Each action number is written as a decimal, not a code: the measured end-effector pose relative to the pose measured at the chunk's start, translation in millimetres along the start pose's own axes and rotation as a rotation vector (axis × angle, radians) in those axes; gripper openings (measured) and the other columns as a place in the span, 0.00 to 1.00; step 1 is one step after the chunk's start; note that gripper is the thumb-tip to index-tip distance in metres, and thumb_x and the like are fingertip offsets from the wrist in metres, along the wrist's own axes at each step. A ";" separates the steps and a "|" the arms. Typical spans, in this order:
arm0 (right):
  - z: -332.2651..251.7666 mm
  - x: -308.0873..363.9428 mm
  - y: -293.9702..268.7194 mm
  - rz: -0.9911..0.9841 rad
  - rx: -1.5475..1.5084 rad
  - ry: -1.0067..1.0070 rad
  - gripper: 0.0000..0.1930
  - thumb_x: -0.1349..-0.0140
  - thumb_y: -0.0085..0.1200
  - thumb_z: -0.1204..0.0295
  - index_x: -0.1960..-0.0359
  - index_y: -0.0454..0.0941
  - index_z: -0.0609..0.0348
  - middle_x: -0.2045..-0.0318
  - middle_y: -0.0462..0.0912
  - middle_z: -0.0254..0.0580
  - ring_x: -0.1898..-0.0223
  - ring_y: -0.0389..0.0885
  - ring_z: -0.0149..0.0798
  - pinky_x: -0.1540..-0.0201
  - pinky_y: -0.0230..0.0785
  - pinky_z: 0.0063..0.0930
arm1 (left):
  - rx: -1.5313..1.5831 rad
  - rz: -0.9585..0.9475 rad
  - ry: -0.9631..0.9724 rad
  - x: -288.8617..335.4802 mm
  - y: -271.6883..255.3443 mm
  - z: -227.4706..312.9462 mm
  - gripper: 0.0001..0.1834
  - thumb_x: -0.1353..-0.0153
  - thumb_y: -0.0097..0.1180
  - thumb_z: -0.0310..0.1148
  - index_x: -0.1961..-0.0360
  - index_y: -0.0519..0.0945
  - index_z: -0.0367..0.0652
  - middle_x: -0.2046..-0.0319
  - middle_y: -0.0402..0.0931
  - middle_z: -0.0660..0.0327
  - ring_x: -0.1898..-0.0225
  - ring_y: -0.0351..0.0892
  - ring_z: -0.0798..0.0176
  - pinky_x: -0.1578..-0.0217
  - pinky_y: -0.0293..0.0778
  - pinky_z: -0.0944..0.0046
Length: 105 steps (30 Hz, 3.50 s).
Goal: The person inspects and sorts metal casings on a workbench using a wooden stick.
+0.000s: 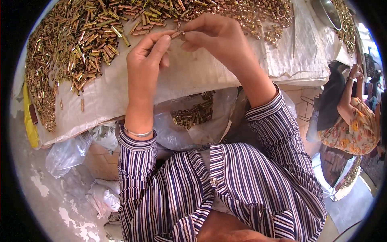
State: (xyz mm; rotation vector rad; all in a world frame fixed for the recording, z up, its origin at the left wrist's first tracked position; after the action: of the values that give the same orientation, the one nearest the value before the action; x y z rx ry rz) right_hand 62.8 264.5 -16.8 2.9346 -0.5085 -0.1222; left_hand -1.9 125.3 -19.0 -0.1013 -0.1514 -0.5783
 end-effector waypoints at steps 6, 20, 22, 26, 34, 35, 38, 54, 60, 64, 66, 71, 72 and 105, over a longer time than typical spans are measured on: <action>-3.1 4.3 1.7 -0.004 0.073 0.026 0.09 0.42 0.56 0.74 0.62 0.79 0.66 0.74 0.83 0.39 0.71 0.83 0.27 0.73 0.72 0.15 | 0.138 -0.031 -0.027 5.0 0.5 -5.4 0.10 0.38 0.56 0.35 0.60 0.82 0.42 0.79 0.72 0.71 0.81 0.63 0.80 0.81 0.54 0.79; -3.9 -0.4 5.7 -0.019 0.038 -0.026 0.08 0.43 0.56 0.76 0.63 0.78 0.68 0.75 0.82 0.38 0.71 0.81 0.25 0.71 0.71 0.16 | -0.161 -0.113 0.108 4.0 11.2 0.6 0.10 0.39 0.54 0.26 0.57 0.78 0.38 0.70 0.81 0.65 0.76 0.71 0.77 0.76 0.66 0.78; -4.7 -0.4 6.1 -0.015 0.077 -0.019 0.08 0.43 0.56 0.76 0.63 0.78 0.68 0.74 0.82 0.38 0.71 0.80 0.25 0.71 0.71 0.16 | -0.174 -0.139 0.094 4.3 11.6 -4.9 0.10 0.39 0.53 0.26 0.56 0.77 0.37 0.70 0.80 0.65 0.76 0.71 0.78 0.76 0.66 0.78; -6.5 2.7 7.0 0.005 0.088 0.000 0.07 0.43 0.56 0.78 0.64 0.78 0.68 0.74 0.82 0.37 0.71 0.80 0.24 0.69 0.71 0.16 | -0.009 -0.115 0.087 2.5 5.0 0.4 0.11 0.38 0.53 0.29 0.55 0.75 0.39 0.71 0.79 0.66 0.76 0.70 0.78 0.78 0.63 0.78; -9.9 7.3 23.2 0.012 0.071 -0.127 0.06 0.45 0.58 0.78 0.65 0.79 0.66 0.76 0.81 0.34 0.72 0.79 0.23 0.70 0.70 0.16 | 0.451 0.036 -0.068 2.6 -7.5 -12.2 0.10 0.37 0.54 0.36 0.59 0.74 0.41 0.74 0.72 0.70 0.77 0.70 0.81 0.83 0.54 0.82; -10.8 7.2 22.0 0.025 0.104 -0.146 0.06 0.45 0.58 0.78 0.66 0.80 0.65 0.77 0.81 0.34 0.72 0.78 0.22 0.70 0.70 0.16 | 0.501 0.040 -0.078 3.7 -5.7 -15.0 0.11 0.37 0.54 0.36 0.59 0.74 0.41 0.74 0.72 0.70 0.77 0.70 0.81 0.84 0.53 0.82; -9.0 6.6 20.0 0.046 0.122 -0.154 0.06 0.47 0.60 0.78 0.66 0.80 0.64 0.78 0.80 0.35 0.74 0.77 0.22 0.70 0.70 0.18 | 0.583 0.017 -0.095 5.3 -5.9 -18.3 0.11 0.37 0.55 0.37 0.59 0.73 0.41 0.73 0.72 0.70 0.78 0.70 0.80 0.85 0.53 0.82; -17.8 10.9 17.2 0.098 0.246 -0.172 0.06 0.48 0.61 0.77 0.68 0.80 0.64 0.76 0.82 0.39 0.74 0.80 0.25 0.71 0.72 0.20 | 0.328 0.112 0.001 11.4 -14.1 -4.6 0.08 0.39 0.57 0.35 0.63 0.74 0.43 0.74 0.78 0.65 0.78 0.68 0.81 0.82 0.56 0.82; -17.9 11.4 16.0 0.082 0.174 -0.157 0.06 0.46 0.60 0.76 0.68 0.79 0.65 0.76 0.83 0.39 0.72 0.81 0.25 0.69 0.73 0.19 | 0.357 0.036 -0.027 9.8 -10.1 -9.8 0.07 0.38 0.56 0.34 0.64 0.75 0.43 0.70 0.80 0.62 0.78 0.67 0.80 0.81 0.56 0.82; -23.6 12.2 17.5 0.083 0.258 -0.213 0.06 0.47 0.60 0.76 0.68 0.80 0.64 0.77 0.83 0.40 0.73 0.81 0.26 0.70 0.73 0.20 | 0.364 0.036 -0.045 10.4 -10.1 -9.9 0.08 0.38 0.56 0.34 0.63 0.77 0.42 0.70 0.80 0.62 0.78 0.67 0.80 0.80 0.56 0.81; -23.2 12.1 18.0 0.078 0.286 -0.223 0.06 0.47 0.60 0.76 0.68 0.80 0.63 0.77 0.82 0.41 0.74 0.81 0.26 0.70 0.73 0.20 | 0.354 0.032 -0.056 10.6 -9.9 -11.2 0.08 0.39 0.57 0.34 0.63 0.78 0.41 0.70 0.80 0.63 0.78 0.67 0.80 0.80 0.57 0.81; -16.2 11.8 14.6 0.069 0.362 -0.146 0.05 0.49 0.60 0.75 0.69 0.81 0.62 0.78 0.82 0.44 0.76 0.81 0.29 0.74 0.72 0.23 | 0.202 0.130 0.003 14.2 -12.7 -6.7 0.09 0.39 0.58 0.35 0.63 0.79 0.41 0.71 0.80 0.64 0.78 0.67 0.80 0.80 0.58 0.81; -16.2 11.8 14.5 0.069 0.361 -0.146 0.05 0.49 0.60 0.75 0.69 0.81 0.62 0.78 0.82 0.44 0.76 0.81 0.29 0.74 0.72 0.23 | 0.202 0.130 0.003 14.7 -12.6 -5.8 0.09 0.39 0.58 0.35 0.63 0.79 0.41 0.71 0.80 0.64 0.78 0.67 0.80 0.80 0.58 0.81; -13.1 20.7 46.0 -0.449 -0.106 0.140 0.07 0.44 0.59 0.75 0.65 0.80 0.61 0.71 0.82 0.37 0.73 0.80 0.31 0.70 0.73 0.23 | 0.316 -0.266 -0.324 29.1 -2.3 -14.0 0.10 0.40 0.56 0.36 0.72 0.76 0.40 0.81 0.72 0.68 0.85 0.61 0.81 0.86 0.51 0.80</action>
State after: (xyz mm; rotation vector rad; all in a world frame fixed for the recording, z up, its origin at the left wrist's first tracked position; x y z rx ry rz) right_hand 68.6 216.6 2.8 2.8709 0.1765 0.0051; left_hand 22.5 105.9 -27.7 0.1356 -0.5753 -0.7932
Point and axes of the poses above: each hand's wrist, its own x-axis away from the middle knuckle, its own y-axis out of the palm, z = x × y, the point moved 9 cm from there along -x, towards the middle knuckle
